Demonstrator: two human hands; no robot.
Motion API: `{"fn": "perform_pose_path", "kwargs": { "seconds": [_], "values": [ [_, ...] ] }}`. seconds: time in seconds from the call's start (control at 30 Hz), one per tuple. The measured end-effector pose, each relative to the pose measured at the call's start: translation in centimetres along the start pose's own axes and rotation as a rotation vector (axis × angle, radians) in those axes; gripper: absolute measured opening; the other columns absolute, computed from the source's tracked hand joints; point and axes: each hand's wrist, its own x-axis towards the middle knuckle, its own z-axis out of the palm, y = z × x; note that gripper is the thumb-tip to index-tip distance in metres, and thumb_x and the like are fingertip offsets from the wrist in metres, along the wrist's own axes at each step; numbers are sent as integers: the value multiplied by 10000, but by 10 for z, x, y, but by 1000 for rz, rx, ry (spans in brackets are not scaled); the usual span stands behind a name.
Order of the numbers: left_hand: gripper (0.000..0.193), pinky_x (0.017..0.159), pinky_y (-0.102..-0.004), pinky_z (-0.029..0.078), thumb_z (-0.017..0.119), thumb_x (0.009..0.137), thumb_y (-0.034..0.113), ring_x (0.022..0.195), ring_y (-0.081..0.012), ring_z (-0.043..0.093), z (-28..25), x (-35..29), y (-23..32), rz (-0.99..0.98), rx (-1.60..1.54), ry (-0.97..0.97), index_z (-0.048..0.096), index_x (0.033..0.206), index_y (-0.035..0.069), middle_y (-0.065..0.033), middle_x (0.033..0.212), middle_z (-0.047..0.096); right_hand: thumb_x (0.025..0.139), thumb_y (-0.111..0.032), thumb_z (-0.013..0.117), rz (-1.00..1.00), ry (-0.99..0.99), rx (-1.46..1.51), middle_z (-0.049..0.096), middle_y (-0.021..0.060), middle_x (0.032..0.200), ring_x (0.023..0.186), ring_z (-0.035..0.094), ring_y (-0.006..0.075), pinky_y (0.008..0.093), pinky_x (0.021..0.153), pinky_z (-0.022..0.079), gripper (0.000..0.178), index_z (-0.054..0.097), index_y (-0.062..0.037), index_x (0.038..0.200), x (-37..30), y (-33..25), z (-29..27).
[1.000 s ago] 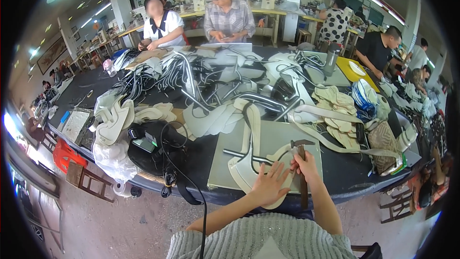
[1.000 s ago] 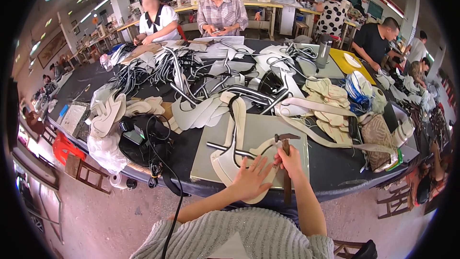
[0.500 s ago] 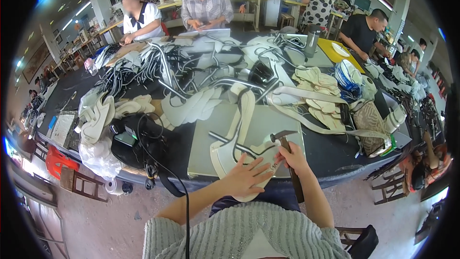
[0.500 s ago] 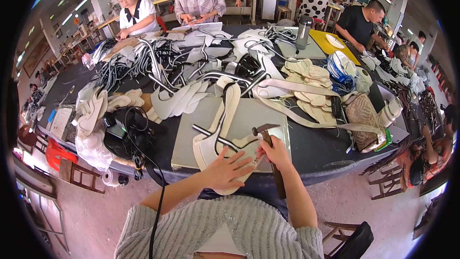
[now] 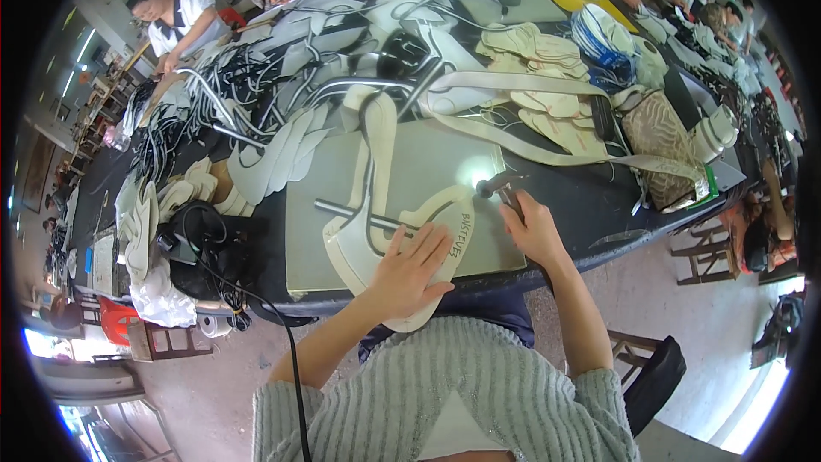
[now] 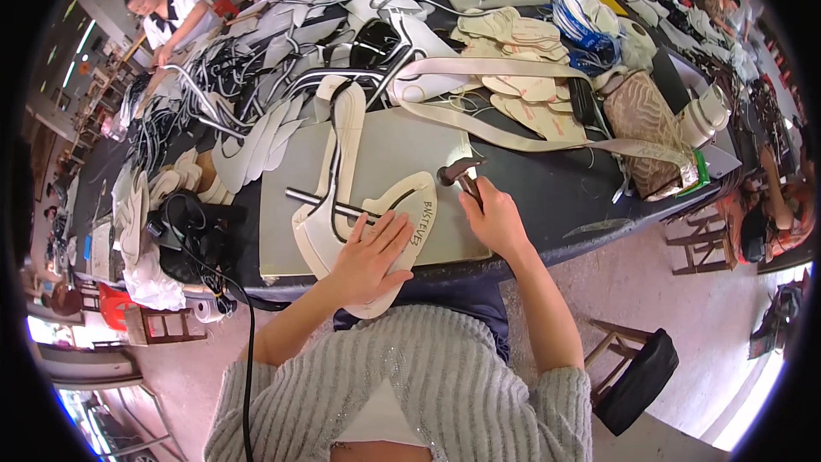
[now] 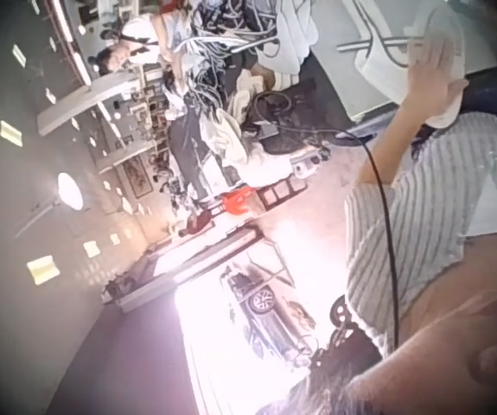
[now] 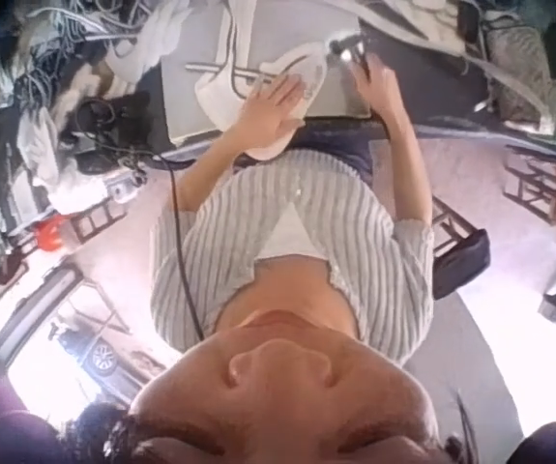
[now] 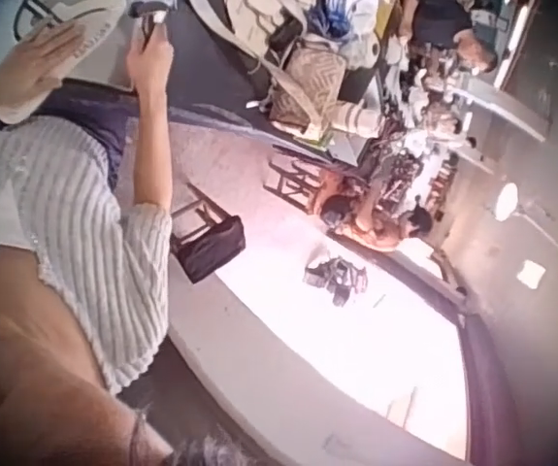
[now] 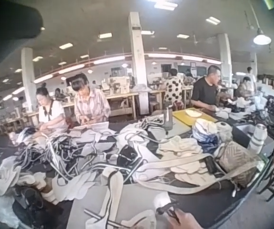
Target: The recorder uses a small hammer to press and flatten various shoe upper components on a workbench in a factory.
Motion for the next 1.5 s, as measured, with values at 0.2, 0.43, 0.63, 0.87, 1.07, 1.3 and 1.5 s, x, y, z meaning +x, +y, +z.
{"fn": "perform_pose_path", "kwargs": {
  "seconds": [0.2,0.43,0.63,0.87,1.07,1.3,1.5],
  "values": [
    [447,966,-433,461,708,848,167,1120,-342,604,-12,22,-29,-193,-508,297,564,1245,19,-172,1220,629,917,-162,613,-293,-140,-435,604,221,728,687,600,438,493,582,464,185,502,-20,960,9,-28,-9],
    [459,884,-402,469,710,789,20,952,-315,616,4,56,-19,-362,-384,476,561,1223,-11,-150,1068,680,933,-165,576,-301,-312,-710,601,138,676,561,626,341,421,484,494,168,499,-20,895,19,-38,6],
    [498,907,-405,419,688,765,-12,964,-285,604,19,58,-12,-352,-321,460,545,1242,-18,-106,1058,694,912,-144,603,-161,-391,-711,626,172,764,630,627,386,472,542,490,174,490,-11,915,22,-41,6],
    [400,910,-393,370,653,778,-8,929,-254,605,1,75,-22,-417,-445,349,559,1165,28,-72,979,683,922,-139,597,-166,-390,-677,627,169,769,643,633,388,466,543,497,170,489,-9,912,25,-39,3],
    [309,851,-419,434,630,778,-13,908,-298,606,-12,92,-32,-439,-478,99,550,1072,37,-99,914,645,932,-139,567,-251,-348,-658,609,140,707,571,628,349,429,490,494,145,490,-18,907,25,-35,3],
    [343,672,-374,509,625,771,-54,760,-278,638,-2,93,-27,-465,-539,234,548,1096,23,-121,898,648,940,-159,579,-199,-359,-627,623,161,736,618,626,379,455,526,495,170,494,-15,917,26,-37,3],
    [319,616,-338,519,650,758,-78,741,-259,639,13,80,-43,-199,-522,442,604,1065,-3,-104,837,664,938,-175,589,-189,-381,-591,624,169,725,625,627,389,463,539,500,186,498,-14,921,29,-33,0]
  ]
}}
